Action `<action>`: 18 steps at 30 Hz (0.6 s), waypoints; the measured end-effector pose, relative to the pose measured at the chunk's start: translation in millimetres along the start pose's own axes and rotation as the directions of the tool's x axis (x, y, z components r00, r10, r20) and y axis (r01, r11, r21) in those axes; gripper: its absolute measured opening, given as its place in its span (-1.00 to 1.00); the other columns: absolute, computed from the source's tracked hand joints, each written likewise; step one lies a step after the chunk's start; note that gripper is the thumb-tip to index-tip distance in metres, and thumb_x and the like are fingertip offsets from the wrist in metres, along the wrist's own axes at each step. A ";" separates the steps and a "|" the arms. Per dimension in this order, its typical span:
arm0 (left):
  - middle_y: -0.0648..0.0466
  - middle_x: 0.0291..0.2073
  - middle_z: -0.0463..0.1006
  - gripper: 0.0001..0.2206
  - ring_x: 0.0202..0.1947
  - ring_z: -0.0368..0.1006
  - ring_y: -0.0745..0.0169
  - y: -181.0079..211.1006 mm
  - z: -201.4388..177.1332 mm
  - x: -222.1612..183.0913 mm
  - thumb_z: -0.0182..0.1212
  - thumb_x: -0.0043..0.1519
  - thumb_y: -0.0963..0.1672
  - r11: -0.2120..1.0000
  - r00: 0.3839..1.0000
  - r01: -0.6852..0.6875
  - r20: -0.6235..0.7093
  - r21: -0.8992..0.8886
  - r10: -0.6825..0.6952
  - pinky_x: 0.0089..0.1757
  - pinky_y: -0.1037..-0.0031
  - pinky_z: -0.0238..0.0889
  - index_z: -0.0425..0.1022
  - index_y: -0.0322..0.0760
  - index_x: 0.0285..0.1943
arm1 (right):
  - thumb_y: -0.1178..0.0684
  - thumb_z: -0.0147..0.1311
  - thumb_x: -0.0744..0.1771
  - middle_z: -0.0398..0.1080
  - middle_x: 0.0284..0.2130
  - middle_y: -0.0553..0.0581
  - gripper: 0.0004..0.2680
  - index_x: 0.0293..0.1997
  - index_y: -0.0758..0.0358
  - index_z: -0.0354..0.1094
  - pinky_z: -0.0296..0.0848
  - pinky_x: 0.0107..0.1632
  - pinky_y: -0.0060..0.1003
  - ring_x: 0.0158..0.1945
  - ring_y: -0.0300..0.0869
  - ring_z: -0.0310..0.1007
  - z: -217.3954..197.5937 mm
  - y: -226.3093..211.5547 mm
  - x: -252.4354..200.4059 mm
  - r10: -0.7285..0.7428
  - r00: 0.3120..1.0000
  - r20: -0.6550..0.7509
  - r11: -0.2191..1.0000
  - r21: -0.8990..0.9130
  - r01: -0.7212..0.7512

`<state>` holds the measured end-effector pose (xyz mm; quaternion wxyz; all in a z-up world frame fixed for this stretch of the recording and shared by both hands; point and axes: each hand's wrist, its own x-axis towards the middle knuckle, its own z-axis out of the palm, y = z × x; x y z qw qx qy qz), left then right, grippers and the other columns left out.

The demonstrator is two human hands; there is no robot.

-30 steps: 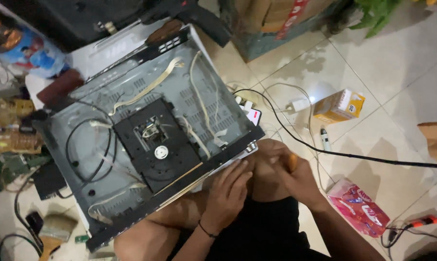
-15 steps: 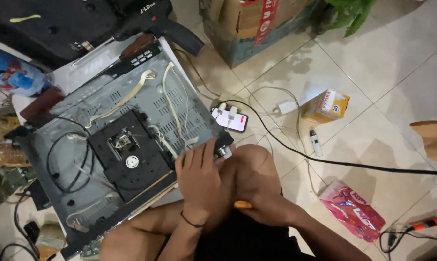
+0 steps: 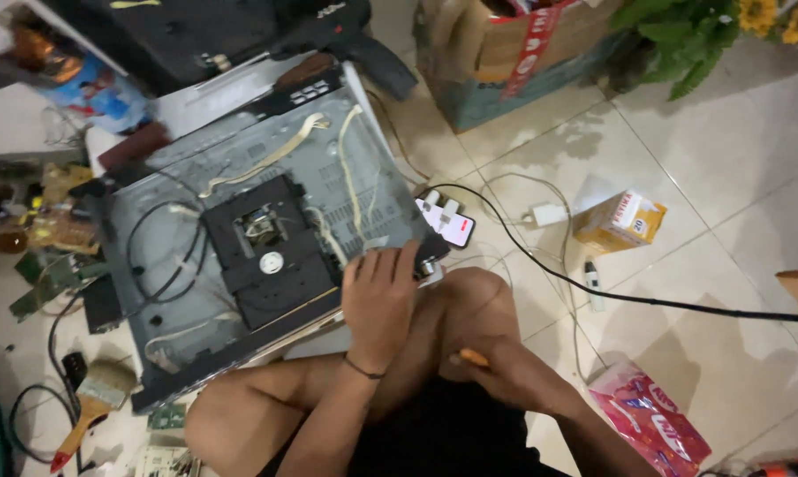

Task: Reassembling an electronic device by connecting internal cables and fastening components with a screwdriver.

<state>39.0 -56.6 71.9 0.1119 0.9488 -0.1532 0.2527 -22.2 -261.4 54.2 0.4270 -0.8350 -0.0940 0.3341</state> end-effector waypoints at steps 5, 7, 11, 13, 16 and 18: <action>-0.07 -0.13 0.47 -0.51 -0.14 0.36 -0.02 -4.3 -18.9 -1.6 0.23 0.11 -0.05 0.982 1.000 0.012 -0.005 -0.189 -0.013 0.00 0.23 0.16 0.43 -0.40 0.20 | 0.04 0.07 0.35 0.29 -0.63 0.04 -0.84 -0.35 0.32 0.40 0.16 -0.53 -0.36 -0.60 -0.27 0.14 34.1 40.9 20.0 0.182 0.948 -0.259 0.851 0.525 -0.020; -0.11 -0.12 0.45 -0.46 -0.13 0.33 -0.06 -11.1 -26.4 -8.3 0.23 0.06 -0.10 0.973 0.999 0.046 0.032 -0.225 -0.040 -0.01 0.21 0.14 0.37 -0.44 0.24 | 0.06 0.02 0.39 0.27 -0.59 0.08 -0.86 -0.16 0.32 0.42 0.00 -0.62 -0.36 -0.65 -0.25 0.09 38.0 35.0 27.2 0.370 0.899 -0.233 0.631 0.773 -0.059; -0.20 0.22 0.37 -0.43 0.31 0.22 -0.26 -38.4 -49.1 -35.4 0.28 0.05 -0.14 0.929 0.995 0.002 0.090 -0.370 0.033 0.22 0.09 0.08 0.35 -0.43 0.29 | 0.11 -0.21 0.42 0.19 -0.57 -0.01 -0.84 0.00 0.28 0.31 0.05 -0.54 -0.49 -0.56 -0.35 0.07 35.3 -24.9 37.9 -0.038 0.816 -0.576 0.720 0.551 0.422; -0.25 0.28 0.34 -0.50 0.43 0.14 -0.31 -58.1 -67.0 -55.4 0.27 0.11 -0.16 0.887 0.997 0.013 0.074 -0.462 0.024 0.27 0.05 0.05 0.37 -0.40 0.27 | 0.01 -0.26 0.50 0.19 -0.53 0.00 -0.81 -0.03 0.26 0.28 0.07 -0.56 -0.48 -0.54 -0.35 0.06 37.6 -54.9 46.8 -0.057 0.768 -0.638 0.630 0.574 0.523; -0.04 0.26 0.41 -0.69 0.41 0.22 -0.13 -96.6 -84.1 -91.3 0.22 0.27 -0.14 0.944 0.991 0.085 -0.071 -0.320 -0.113 0.21 0.12 0.18 0.50 -0.27 0.20 | -0.09 -0.09 0.49 0.19 -0.40 0.05 -0.84 0.00 0.14 0.26 0.21 -0.40 -0.45 -0.39 -0.26 0.17 42.5 -95.3 64.1 -0.194 0.737 -0.648 0.295 0.677 0.674; 0.01 0.22 0.43 -0.66 0.39 0.24 -0.13 -125.3 -99.9 -112.5 0.38 0.21 -0.11 0.955 0.955 0.225 -0.152 -0.192 -0.255 0.21 0.08 0.20 0.54 -0.21 0.17 | -0.11 0.13 0.43 0.25 -0.31 0.05 -0.83 0.00 0.08 0.29 0.15 -0.32 -0.32 -0.39 -0.24 0.13 49.8 -118.9 72.3 -0.274 0.731 -0.625 0.149 0.723 0.675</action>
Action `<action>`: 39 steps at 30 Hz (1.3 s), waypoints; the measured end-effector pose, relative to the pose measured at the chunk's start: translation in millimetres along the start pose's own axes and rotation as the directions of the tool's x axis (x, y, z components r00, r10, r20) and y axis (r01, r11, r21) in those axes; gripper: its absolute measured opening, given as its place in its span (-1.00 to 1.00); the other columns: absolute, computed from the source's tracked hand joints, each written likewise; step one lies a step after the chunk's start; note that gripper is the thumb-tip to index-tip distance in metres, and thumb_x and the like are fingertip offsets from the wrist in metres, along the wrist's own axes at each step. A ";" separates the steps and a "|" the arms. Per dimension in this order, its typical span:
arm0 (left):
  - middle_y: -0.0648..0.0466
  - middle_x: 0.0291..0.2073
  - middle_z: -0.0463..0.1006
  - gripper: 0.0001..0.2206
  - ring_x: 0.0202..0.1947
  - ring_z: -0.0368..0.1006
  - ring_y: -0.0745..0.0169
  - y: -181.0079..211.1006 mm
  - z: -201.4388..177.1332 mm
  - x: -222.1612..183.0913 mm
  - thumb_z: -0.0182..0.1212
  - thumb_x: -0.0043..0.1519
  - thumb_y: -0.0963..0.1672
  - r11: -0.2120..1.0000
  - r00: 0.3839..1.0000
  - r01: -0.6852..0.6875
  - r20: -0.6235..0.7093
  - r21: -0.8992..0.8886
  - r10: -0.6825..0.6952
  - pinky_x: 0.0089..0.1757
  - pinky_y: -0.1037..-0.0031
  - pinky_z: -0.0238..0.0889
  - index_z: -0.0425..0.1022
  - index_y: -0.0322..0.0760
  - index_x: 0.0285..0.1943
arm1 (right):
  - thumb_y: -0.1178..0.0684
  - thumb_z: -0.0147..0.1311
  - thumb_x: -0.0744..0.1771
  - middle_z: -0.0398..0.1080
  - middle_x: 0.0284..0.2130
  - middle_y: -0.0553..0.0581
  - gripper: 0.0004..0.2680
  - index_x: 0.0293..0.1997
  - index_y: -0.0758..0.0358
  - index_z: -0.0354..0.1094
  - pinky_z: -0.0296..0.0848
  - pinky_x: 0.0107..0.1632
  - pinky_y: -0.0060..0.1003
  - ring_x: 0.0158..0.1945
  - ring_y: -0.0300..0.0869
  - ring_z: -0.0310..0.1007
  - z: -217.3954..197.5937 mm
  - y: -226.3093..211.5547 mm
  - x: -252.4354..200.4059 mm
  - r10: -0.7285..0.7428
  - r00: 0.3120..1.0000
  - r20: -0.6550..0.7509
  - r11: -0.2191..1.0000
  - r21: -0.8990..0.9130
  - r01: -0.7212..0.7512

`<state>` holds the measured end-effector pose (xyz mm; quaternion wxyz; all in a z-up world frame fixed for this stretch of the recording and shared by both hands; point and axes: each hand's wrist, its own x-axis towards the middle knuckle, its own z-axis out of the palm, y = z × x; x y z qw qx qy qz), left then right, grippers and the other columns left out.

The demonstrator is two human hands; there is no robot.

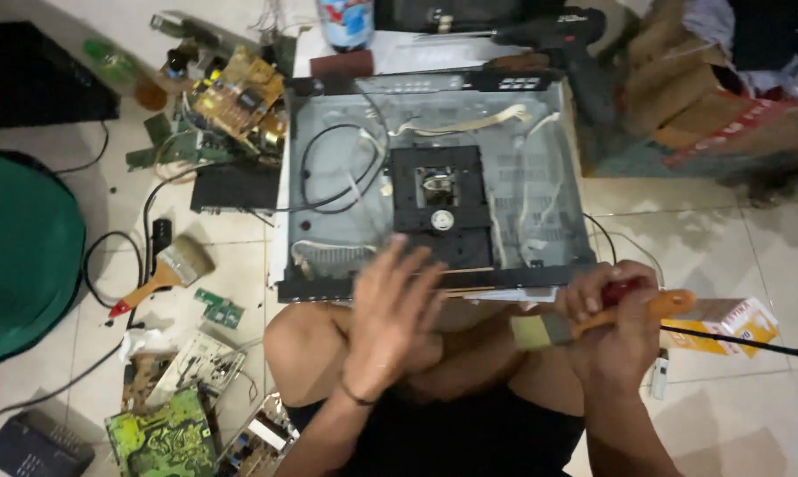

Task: Reassembling an electronic device by connecting internal cables and fastening components with a screwdriver.

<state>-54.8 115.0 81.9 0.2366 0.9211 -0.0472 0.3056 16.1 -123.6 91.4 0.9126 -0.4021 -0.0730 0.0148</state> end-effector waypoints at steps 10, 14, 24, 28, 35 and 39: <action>0.11 -0.23 0.51 -0.68 -0.25 0.43 0.14 -65.3 -5.5 -34.9 0.18 0.30 0.12 0.942 0.993 0.074 -0.109 0.327 -0.040 -0.01 0.23 0.17 0.59 -0.08 -0.09 | -0.21 -0.32 0.47 0.02 -0.62 -0.05 -0.63 -0.50 0.09 0.12 0.17 -0.39 -0.33 -0.57 -0.26 0.09 54.8 66.9 47.7 -0.097 0.901 0.422 0.979 -0.125 0.163; 0.07 -0.27 0.49 -0.72 -0.34 0.38 0.13 -65.7 -8.5 -29.0 0.14 0.31 0.08 0.949 0.986 0.061 -0.164 0.311 -0.010 -0.07 0.27 0.16 0.58 -0.10 -0.15 | -0.13 -0.28 0.45 0.05 -0.58 -0.01 -0.68 -0.51 0.10 0.12 0.25 -0.34 -0.30 -0.52 -0.21 0.13 53.9 73.8 57.2 -0.041 0.887 0.459 0.974 -0.181 0.138; -0.15 0.04 0.50 -0.51 0.24 0.37 -0.29 -25.2 -17.6 -4.6 0.42 0.17 -0.03 0.993 0.996 0.011 -0.082 -0.115 -0.021 0.06 0.13 0.25 0.46 -0.26 0.25 | -0.18 -0.28 0.46 0.06 -0.53 -0.06 -0.68 -0.46 0.06 0.11 0.27 -0.29 -0.32 -0.45 -0.25 0.12 79.6 82.3 58.0 0.077 0.946 0.314 0.981 -0.192 -0.016; -0.35 0.00 0.49 -0.36 0.14 0.45 -0.39 -8.8 -14.1 20.7 0.49 0.08 -0.12 0.982 0.989 -0.124 -0.095 -0.142 0.111 0.11 0.09 0.29 0.31 -0.59 0.28 | -0.16 -0.30 0.46 0.00 -0.50 -0.02 -0.69 -0.46 0.10 0.06 0.20 -0.28 -0.35 -0.44 -0.24 0.07 100.4 87.3 46.2 0.013 0.915 0.404 0.981 -0.182 0.066; -0.32 -0.28 0.56 -0.62 -0.23 0.56 -0.51 -35.8 -24.8 36.1 0.20 0.21 -0.24 0.862 0.910 0.397 0.260 -0.314 -0.324 -0.25 -0.03 0.39 0.36 -0.37 0.24 | -0.20 -0.35 0.47 0.11 -0.42 0.03 -0.71 -0.19 0.17 0.18 0.34 -0.19 -0.29 -0.36 -0.23 0.22 78.3 65.3 67.4 0.022 0.919 0.393 0.997 -0.074 0.007; -0.35 -0.25 0.56 -0.60 -0.34 0.56 -0.46 -56.7 -43.4 43.6 0.09 0.23 -0.28 0.901 0.895 0.435 0.123 -0.017 -0.429 -0.34 -0.05 0.39 0.29 -0.42 0.29 | -0.06 -0.32 0.47 0.06 -0.58 -0.07 -0.79 -0.25 0.13 0.18 0.23 -0.36 -0.39 -0.52 -0.28 0.11 75.6 74.9 67.4 0.065 0.949 0.308 0.981 -0.196 -0.003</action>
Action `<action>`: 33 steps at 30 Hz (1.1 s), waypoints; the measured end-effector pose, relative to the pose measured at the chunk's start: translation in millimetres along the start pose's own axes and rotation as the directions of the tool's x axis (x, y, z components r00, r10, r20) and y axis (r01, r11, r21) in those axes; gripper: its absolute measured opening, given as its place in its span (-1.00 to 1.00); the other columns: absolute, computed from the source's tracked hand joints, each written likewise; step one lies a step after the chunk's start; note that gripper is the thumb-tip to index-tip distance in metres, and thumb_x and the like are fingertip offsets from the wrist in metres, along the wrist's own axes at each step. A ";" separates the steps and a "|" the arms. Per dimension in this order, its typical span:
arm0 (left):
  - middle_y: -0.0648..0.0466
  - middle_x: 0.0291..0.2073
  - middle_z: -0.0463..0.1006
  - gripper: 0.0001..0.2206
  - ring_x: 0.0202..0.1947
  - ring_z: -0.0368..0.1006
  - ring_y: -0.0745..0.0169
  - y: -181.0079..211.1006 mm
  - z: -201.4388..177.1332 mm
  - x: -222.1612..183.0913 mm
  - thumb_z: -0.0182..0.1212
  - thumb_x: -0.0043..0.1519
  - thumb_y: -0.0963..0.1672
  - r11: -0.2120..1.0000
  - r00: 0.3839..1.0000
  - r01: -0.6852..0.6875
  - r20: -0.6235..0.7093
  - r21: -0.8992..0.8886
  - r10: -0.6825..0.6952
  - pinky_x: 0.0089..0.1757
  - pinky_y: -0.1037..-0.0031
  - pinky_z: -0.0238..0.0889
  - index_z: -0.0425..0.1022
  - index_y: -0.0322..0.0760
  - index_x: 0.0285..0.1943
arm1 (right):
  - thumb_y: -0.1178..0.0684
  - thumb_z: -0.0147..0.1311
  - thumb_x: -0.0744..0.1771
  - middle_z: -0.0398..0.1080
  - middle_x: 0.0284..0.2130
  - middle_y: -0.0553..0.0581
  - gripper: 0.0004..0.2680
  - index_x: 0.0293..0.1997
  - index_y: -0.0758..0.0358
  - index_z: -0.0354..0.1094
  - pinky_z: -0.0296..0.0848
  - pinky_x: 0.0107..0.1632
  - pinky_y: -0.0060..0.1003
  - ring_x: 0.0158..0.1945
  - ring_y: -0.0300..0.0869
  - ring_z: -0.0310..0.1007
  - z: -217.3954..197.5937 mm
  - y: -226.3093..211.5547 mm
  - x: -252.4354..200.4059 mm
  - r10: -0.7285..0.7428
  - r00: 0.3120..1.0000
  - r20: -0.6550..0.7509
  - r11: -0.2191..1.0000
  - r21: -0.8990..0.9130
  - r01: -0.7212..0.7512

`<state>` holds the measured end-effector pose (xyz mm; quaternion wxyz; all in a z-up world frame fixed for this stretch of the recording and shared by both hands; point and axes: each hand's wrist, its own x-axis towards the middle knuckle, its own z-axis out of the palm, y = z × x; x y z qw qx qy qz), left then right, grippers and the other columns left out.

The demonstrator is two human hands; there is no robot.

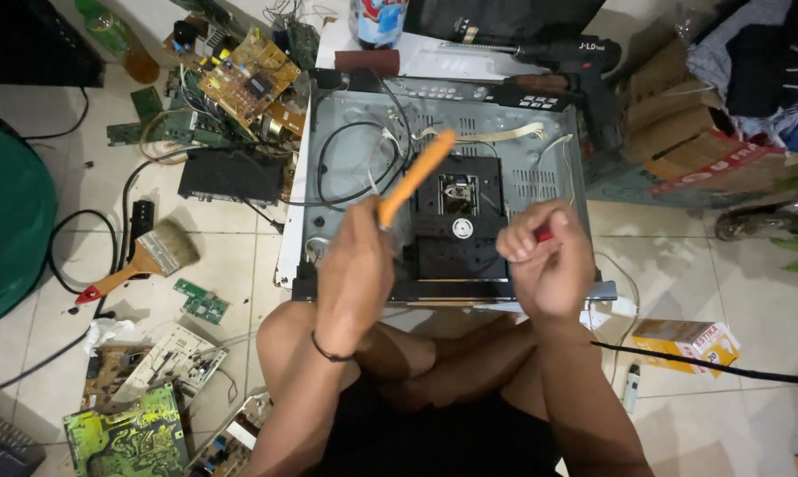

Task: Reassembling an electronic device by connecting internal cables and fastening components with a screwdriver.

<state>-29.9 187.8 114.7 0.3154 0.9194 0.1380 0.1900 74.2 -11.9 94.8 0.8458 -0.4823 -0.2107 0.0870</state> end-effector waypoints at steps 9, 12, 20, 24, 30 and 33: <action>0.01 -0.38 0.51 -0.62 -0.57 0.53 0.05 -17.2 17.4 -7.8 0.13 0.15 -0.28 0.900 0.971 -0.001 -0.214 0.436 0.105 -0.45 0.32 0.41 0.39 -0.38 0.19 | -0.01 -0.27 0.42 -0.17 -0.67 -0.09 -0.78 -0.41 0.19 0.06 -0.01 -0.53 -0.40 -0.63 -0.32 -0.18 0.9 20.4 3.7 -0.067 0.994 0.087 0.997 -0.040 0.071; 0.04 -0.38 0.51 -0.65 -0.57 0.52 0.13 -18.9 16.6 -6.6 0.11 0.17 -0.29 0.901 0.969 -0.027 -0.211 0.432 0.130 -0.44 0.39 0.41 0.42 -0.35 0.17 | 0.00 -0.26 0.42 -0.20 -0.67 -0.10 -0.78 -0.40 0.20 0.08 -0.06 -0.56 -0.42 -0.64 -0.33 -0.22 3.6 18.8 3.4 -0.029 0.996 0.079 0.998 -0.047 0.033; 0.08 -0.38 0.54 -0.70 -0.50 0.57 0.18 -14.3 9.8 -7.6 0.18 0.20 -0.27 0.876 0.970 -0.057 -0.181 0.479 0.162 -0.39 0.46 0.44 0.47 -0.30 0.12 | 0.00 -0.30 0.42 -0.16 -0.71 -0.14 -0.81 -0.36 0.13 0.13 -0.09 -0.63 -0.47 -0.69 -0.36 -0.22 -2.1 31.9 30.0 0.126 0.987 0.103 0.986 -0.123 -0.113; 0.08 -0.38 0.54 -0.72 -0.52 0.55 0.22 -14.5 10.2 -7.5 0.15 0.23 -0.26 0.876 0.976 -0.054 -0.160 0.479 0.147 -0.40 0.49 0.43 0.45 -0.29 0.13 | 0.00 -0.32 0.45 -0.11 -0.80 -0.04 -0.64 -0.58 0.21 0.15 -0.06 -0.63 -0.44 -0.76 -0.31 -0.16 -1.7 38.6 9.1 0.066 0.978 0.197 0.977 -0.214 -0.023; 0.06 -0.37 0.57 -0.74 -0.52 0.57 0.19 -10.5 6.5 -6.4 0.15 0.24 -0.26 0.889 0.978 -0.062 -0.149 0.454 0.144 -0.41 0.47 0.43 0.47 -0.31 0.11 | -0.07 -0.34 0.48 -0.16 -0.80 -0.09 -0.61 -0.62 0.06 0.05 -0.06 -0.60 -0.42 -0.73 -0.31 -0.21 -18.1 24.3 5.8 0.098 0.994 0.045 0.995 -0.035 -0.097; 0.05 -0.38 0.57 -0.74 -0.52 0.58 0.17 -11.3 10.5 -8.3 0.18 0.23 -0.24 0.866 0.974 -0.065 -0.155 0.496 0.162 -0.41 0.46 0.44 0.48 -0.29 0.11 | -0.07 -0.30 0.46 -0.16 -0.79 -0.13 -0.63 -0.62 0.04 0.02 -0.04 -0.60 -0.47 -0.74 -0.36 -0.16 -4.8 31.8 12.8 0.175 0.984 0.030 0.984 -0.024 -0.174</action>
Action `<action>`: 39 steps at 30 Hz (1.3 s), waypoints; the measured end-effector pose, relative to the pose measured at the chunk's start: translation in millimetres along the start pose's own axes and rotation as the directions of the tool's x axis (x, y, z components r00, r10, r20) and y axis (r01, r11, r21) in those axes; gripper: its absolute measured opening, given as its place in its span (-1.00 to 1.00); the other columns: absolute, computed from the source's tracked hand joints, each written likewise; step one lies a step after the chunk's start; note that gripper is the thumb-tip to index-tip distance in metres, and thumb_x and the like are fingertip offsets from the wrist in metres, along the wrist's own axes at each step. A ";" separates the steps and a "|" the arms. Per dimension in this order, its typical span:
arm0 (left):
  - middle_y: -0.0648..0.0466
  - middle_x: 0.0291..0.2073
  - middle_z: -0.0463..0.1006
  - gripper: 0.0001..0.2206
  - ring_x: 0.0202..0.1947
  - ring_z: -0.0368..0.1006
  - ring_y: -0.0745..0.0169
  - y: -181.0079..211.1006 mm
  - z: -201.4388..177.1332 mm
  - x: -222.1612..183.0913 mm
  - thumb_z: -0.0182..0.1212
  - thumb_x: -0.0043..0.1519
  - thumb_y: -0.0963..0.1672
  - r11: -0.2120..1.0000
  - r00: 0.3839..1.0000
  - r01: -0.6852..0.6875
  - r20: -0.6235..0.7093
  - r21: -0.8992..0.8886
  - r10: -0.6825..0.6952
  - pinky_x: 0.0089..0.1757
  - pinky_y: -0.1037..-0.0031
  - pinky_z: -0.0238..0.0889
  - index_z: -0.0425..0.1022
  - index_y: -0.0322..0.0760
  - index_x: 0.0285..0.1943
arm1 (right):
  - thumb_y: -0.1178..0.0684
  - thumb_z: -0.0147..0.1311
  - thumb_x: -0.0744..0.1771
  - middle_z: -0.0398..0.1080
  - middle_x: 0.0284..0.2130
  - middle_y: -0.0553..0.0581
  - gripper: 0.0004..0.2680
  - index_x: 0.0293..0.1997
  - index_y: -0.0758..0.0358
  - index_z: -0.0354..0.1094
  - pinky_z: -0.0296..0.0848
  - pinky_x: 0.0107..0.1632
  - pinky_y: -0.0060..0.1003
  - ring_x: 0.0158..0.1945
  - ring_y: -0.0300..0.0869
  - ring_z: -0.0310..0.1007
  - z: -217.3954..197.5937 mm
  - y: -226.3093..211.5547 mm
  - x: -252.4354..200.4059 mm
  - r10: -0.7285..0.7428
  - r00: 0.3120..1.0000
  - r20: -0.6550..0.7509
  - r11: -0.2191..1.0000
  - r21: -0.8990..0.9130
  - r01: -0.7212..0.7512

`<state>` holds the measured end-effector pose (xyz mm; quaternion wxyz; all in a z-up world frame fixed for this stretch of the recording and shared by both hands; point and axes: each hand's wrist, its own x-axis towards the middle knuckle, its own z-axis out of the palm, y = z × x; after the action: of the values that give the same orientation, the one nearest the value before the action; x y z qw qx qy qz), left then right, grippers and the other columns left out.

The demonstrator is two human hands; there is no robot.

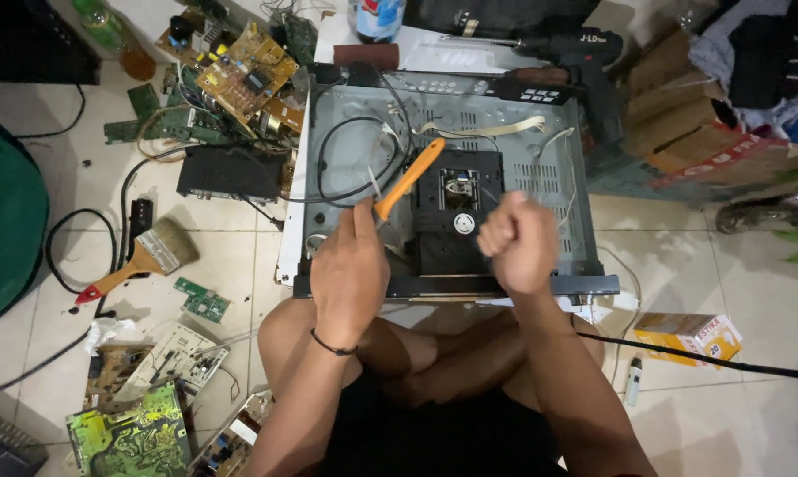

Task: Reassembling an electronic device by connecting internal cables and fastening components with a screwdriver.

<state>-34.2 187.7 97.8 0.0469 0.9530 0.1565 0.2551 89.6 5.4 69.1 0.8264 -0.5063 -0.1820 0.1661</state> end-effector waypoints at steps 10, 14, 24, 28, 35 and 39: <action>-0.05 -0.36 0.59 -0.70 -0.47 0.59 0.04 3.0 -1.2 -0.1 0.16 0.23 -0.28 0.996 0.999 0.013 0.044 -0.089 -0.009 -0.39 0.36 0.46 0.47 -0.37 0.17 | 0.00 -0.29 0.44 -0.21 -0.79 -0.09 -0.65 -0.65 0.04 -0.04 -0.12 -0.59 -0.38 -0.71 -0.32 -0.26 -11.4 3.9 -9.7 0.001 0.998 0.060 0.999 0.038 -0.003; -0.01 -0.36 0.60 -0.69 -0.46 0.60 0.10 2.3 -1.3 -1.0 0.16 0.22 -0.27 0.998 0.998 0.030 0.051 -0.059 -0.027 -0.38 0.41 0.46 0.47 -0.34 0.15 | 0.14 -0.28 0.45 -0.11 -0.80 0.00 -0.60 -0.70 0.14 0.00 -0.05 -0.60 -0.35 -0.74 -0.24 -0.21 -15.9 12.0 -25.4 -0.187 0.966 0.176 0.975 -0.089 0.205; -0.02 -0.35 0.61 -0.68 -0.47 0.60 0.09 4.8 -13.4 3.8 0.17 0.19 -0.30 0.994 0.997 0.034 0.069 -0.103 -0.027 -0.40 0.40 0.46 0.48 -0.36 0.14 | 0.23 -0.32 0.36 -0.11 -0.64 -0.14 -0.75 -0.57 0.04 -0.06 -0.14 -0.54 -0.45 -0.61 -0.38 -0.24 -24.0 14.1 -32.0 -0.194 0.965 0.176 0.979 0.104 0.177; -0.06 -0.35 0.61 -0.68 -0.44 0.62 0.02 7.5 -12.4 2.2 0.16 0.19 -0.31 0.994 0.996 0.027 0.084 -0.106 -0.018 -0.38 0.36 0.47 0.48 -0.37 0.14 | 0.02 -0.26 0.45 -0.16 -0.77 -0.06 -0.64 -0.64 0.11 -0.02 -0.10 -0.60 -0.37 -0.71 -0.31 -0.22 -24.3 22.0 -14.7 -0.127 0.982 0.138 0.990 0.083 0.116; -0.07 -0.35 0.61 -0.69 -0.44 0.61 -0.02 6.9 -14.0 4.3 0.14 0.20 -0.31 0.991 0.995 0.048 0.090 -0.126 -0.037 -0.37 0.32 0.47 0.48 -0.37 0.14 | 0.08 -0.31 0.47 -0.17 -0.79 -0.04 -0.59 -0.70 0.13 -0.02 -0.11 -0.61 -0.36 -0.73 -0.28 -0.27 -15.9 10.4 -10.5 -0.190 0.971 0.148 0.980 -0.034 0.197; -0.09 -0.33 0.61 -0.67 -0.44 0.60 -0.05 7.4 -7.6 0.5 0.13 0.20 -0.29 0.991 0.996 0.044 0.081 -0.124 -0.034 -0.36 0.27 0.47 0.46 -0.38 0.18 | 0.18 -0.22 0.43 -0.11 -0.80 0.01 -0.60 -0.72 0.13 0.01 -0.06 -0.62 -0.41 -0.76 -0.29 -0.20 -7.7 19.1 -23.1 -0.209 0.956 0.204 0.968 -0.098 0.232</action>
<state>-35.5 181.0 105.9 0.1179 0.9543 0.1566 0.2255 71.1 -3.0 45.7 0.7861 -0.5136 -0.3261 0.1094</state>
